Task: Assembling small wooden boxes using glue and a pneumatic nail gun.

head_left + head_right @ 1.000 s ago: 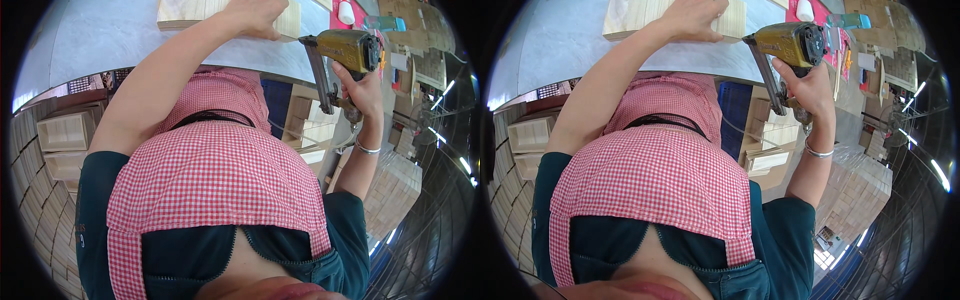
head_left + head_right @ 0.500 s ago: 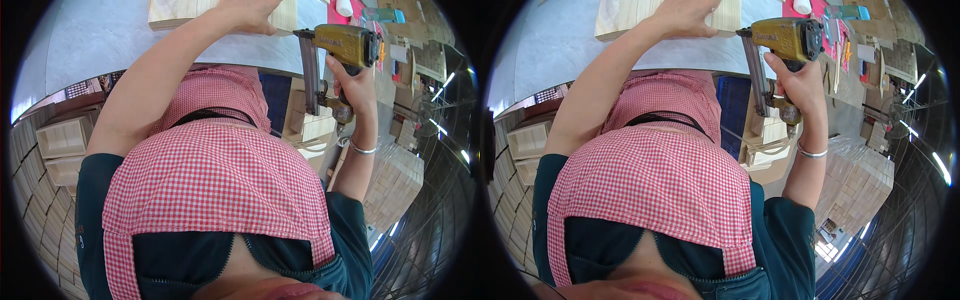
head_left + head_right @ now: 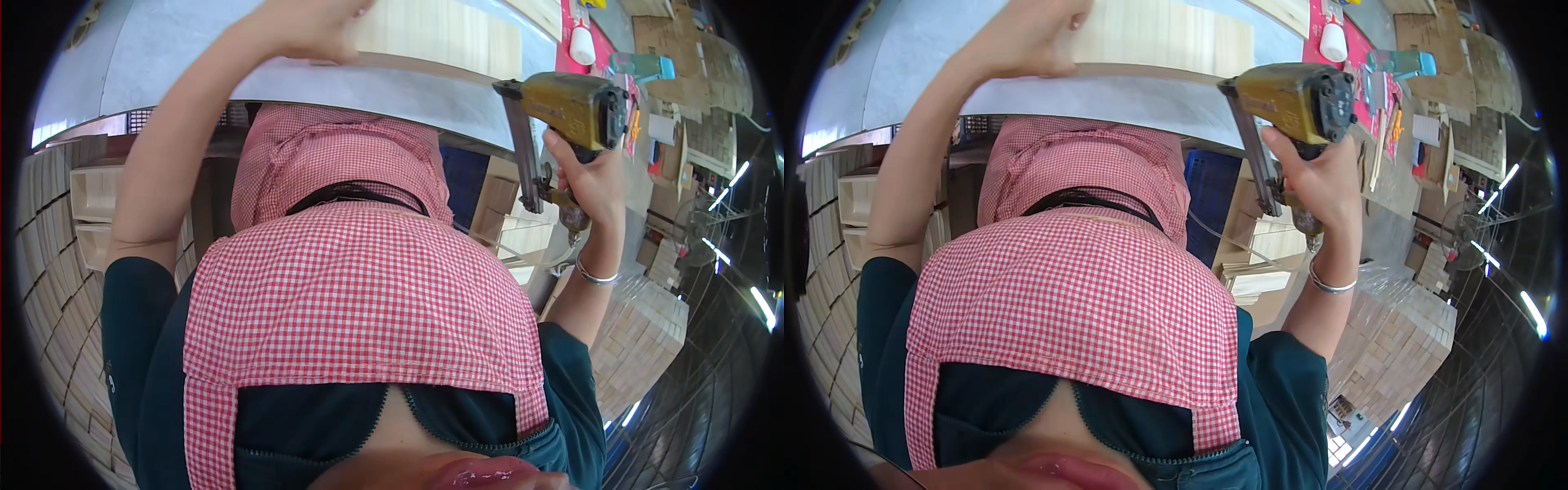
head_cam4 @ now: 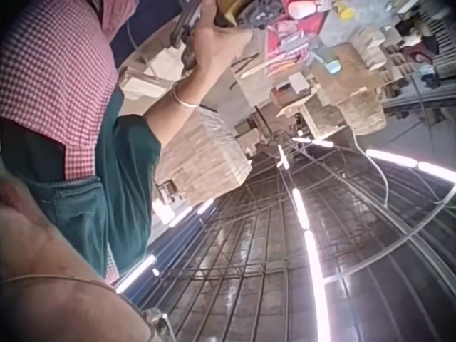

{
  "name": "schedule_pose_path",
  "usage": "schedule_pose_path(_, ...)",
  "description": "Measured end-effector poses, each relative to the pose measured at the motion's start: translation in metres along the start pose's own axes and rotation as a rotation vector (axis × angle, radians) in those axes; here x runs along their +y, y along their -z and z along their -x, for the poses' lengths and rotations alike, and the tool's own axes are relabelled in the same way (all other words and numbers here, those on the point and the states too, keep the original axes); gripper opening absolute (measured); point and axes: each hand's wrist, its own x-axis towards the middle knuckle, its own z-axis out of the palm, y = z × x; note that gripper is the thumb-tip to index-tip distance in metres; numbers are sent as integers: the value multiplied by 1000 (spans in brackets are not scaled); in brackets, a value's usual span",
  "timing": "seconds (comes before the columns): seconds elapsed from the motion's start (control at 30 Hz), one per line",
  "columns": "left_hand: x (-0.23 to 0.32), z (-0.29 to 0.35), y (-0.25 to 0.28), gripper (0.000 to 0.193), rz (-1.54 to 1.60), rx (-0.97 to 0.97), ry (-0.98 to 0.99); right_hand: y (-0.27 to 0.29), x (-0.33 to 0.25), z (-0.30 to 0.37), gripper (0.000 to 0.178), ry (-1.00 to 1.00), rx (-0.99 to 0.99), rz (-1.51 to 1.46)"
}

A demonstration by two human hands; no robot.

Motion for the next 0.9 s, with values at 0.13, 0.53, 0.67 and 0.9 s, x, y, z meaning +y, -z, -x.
schedule_pose_path(0.13,36,-11,-17,21,14,75,-1,-4,-2,-4,24,42,-27,-34)
schedule_pose_path(0.53,46,-13,-25,19,28,160,44,-3,0,-10,29,14,-81,2)
schedule_pose_path(0.67,45,-9,-26,21,63,124,84,-4,-7,-11,31,-25,-91,43)
schedule_pose_path(0.9,35,12,-18,29,157,7,151,-15,-45,-10,35,-9,-144,319)
